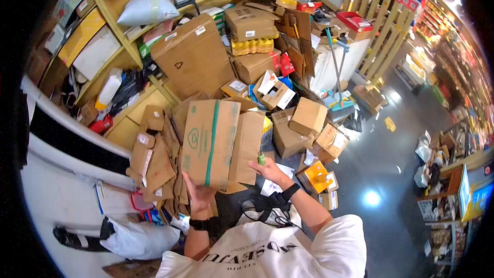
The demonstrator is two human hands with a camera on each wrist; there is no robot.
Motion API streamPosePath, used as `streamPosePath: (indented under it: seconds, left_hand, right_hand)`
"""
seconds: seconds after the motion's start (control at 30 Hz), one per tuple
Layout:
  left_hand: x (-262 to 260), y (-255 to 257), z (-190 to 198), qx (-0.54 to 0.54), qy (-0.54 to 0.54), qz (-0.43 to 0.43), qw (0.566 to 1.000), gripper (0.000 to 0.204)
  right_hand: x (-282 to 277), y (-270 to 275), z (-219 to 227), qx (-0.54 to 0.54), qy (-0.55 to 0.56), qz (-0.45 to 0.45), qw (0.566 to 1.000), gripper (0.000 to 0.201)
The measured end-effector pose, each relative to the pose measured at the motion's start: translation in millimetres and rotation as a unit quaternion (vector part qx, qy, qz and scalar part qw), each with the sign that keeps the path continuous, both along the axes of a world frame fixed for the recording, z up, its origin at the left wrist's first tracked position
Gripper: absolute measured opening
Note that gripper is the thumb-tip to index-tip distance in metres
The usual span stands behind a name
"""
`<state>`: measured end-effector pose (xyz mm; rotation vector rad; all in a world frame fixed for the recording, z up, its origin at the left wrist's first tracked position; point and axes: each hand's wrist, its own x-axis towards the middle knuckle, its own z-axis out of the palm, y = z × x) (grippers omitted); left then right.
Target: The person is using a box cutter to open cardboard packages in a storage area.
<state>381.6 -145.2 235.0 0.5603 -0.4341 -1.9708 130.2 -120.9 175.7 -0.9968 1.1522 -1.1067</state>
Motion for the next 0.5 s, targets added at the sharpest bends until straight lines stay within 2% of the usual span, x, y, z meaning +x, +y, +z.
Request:
streamPosePath:
  seconds: [0.03, 0.1, 0.13, 0.17, 0.2, 0.23, 0.27, 0.3, 0.37, 0.4, 0.43, 0.47, 0.5]
  left_hand:
    - [2.3, 0.8, -3.3, 0.002, -0.002, 0.01, 1.0, 0.081]
    - [21.0, 12.1, -15.9, 0.012, -0.037, 0.023, 0.999, 0.071]
    - [22.7, 21.9, -19.4, 0.03, -0.039, 0.044, 0.998, 0.066]
    - [16.5, 34.5, -23.2, 0.028, -0.043, 0.069, 0.996, 0.066]
    - [8.3, 50.0, -25.5, 0.001, -0.129, 0.106, 0.986, 0.071]
    - [7.1, 73.3, -19.3, -0.021, -0.215, 0.142, 0.966, 0.079]
    - [1.9, 106.7, 21.5, -0.076, -0.254, 0.187, 0.946, 0.101]
    - [8.0, 125.3, 45.6, -0.074, -0.255, 0.209, 0.941, 0.101]
    - [11.2, 113.4, 65.3, -0.278, -0.407, 0.243, 0.836, 0.121]
    - [13.8, 121.7, 74.7, -0.26, -0.417, 0.256, 0.832, 0.121]
    - [20.0, 144.7, 87.6, -0.284, -0.501, 0.226, 0.786, 0.126]
    - [25.8, 160.5, 96.2, -0.309, -0.576, 0.188, 0.733, 0.13]
    - [31.9, 175.2, 100.9, -0.295, -0.582, 0.197, 0.732, 0.13]
  right_hand:
    - [-3.1, 5.2, -4.8, 0.002, -0.002, 0.01, 1.0, 0.035]
    - [-4.1, 19.7, -6.9, 0.007, 0.081, 0.043, 0.996, 0.033]
    - [-3.6, 36.7, -0.6, -0.035, 0.07, -0.001, 0.997, 0.029]
    - [-16.9, 48.6, -11.7, -0.025, 0.051, -0.026, 0.998, 0.021]
    - [-38.4, 67.3, -8.1, 0.069, 0.002, -0.08, 0.994, 0.014]
    - [-56.2, 94.7, -4.1, 0.102, -0.011, -0.156, 0.982, 0.014]
    - [-70.8, 129.0, -5.5, 0.089, -0.04, -0.186, 0.978, 0.015]
    - [-71.6, 152.0, 20.3, 0.132, -0.029, -0.238, 0.962, 0.017]
    - [-96.6, 131.3, 40.6, 0.07, -0.006, -0.226, 0.972, 0.026]
    - [-102.1, 124.7, 51.5, 0.059, -0.052, -0.224, 0.971, 0.027]
    - [-95.6, 131.9, 74.8, 0.041, -0.03, -0.207, 0.977, 0.028]
    - [-88.0, 133.7, 95.7, -0.026, 0.044, -0.166, 0.985, 0.027]
    - [-77.9, 132.5, 119.2, -0.095, 0.116, -0.123, 0.981, 0.027]
